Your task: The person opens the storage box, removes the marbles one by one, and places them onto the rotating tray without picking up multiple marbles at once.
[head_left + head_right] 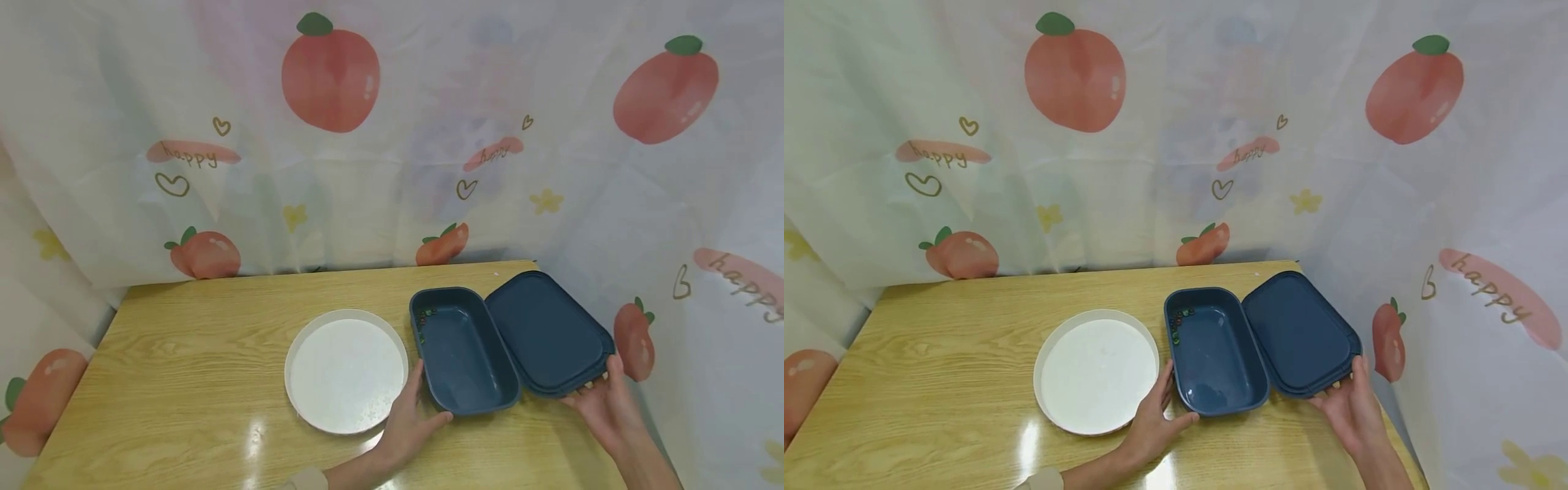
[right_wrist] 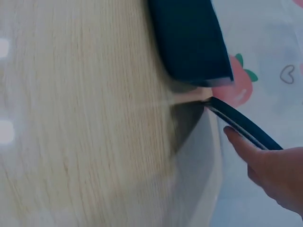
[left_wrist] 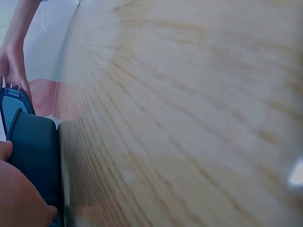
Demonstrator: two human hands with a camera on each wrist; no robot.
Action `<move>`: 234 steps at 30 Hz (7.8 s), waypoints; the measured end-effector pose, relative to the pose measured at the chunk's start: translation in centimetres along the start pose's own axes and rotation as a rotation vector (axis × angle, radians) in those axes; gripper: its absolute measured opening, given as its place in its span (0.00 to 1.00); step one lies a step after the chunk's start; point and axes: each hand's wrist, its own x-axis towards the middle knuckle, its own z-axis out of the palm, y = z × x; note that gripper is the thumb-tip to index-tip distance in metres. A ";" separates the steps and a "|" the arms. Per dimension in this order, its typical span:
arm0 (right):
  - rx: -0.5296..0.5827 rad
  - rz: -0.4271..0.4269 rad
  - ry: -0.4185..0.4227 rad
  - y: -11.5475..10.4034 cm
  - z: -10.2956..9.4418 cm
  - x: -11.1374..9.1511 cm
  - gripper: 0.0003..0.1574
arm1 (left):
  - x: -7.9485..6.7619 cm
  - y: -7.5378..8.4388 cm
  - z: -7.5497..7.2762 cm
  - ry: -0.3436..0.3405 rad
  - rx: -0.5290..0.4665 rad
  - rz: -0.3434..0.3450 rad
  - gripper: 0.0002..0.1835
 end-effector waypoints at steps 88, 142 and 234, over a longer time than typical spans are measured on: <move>-1.649 -0.207 0.498 0.2 -4.3 1.3 0.26 | -0.2 0.5 -0.1 0.000 0.036 -0.039 0.53; -1.482 -0.372 -0.028 3.4 10.1 8.0 0.25 | -2.9 1.3 -5.9 0.012 0.017 0.216 0.35; -1.485 -0.037 -0.384 11.2 10.8 16.5 0.14 | -8.0 -2.4 -19.7 -0.033 1.146 0.555 0.16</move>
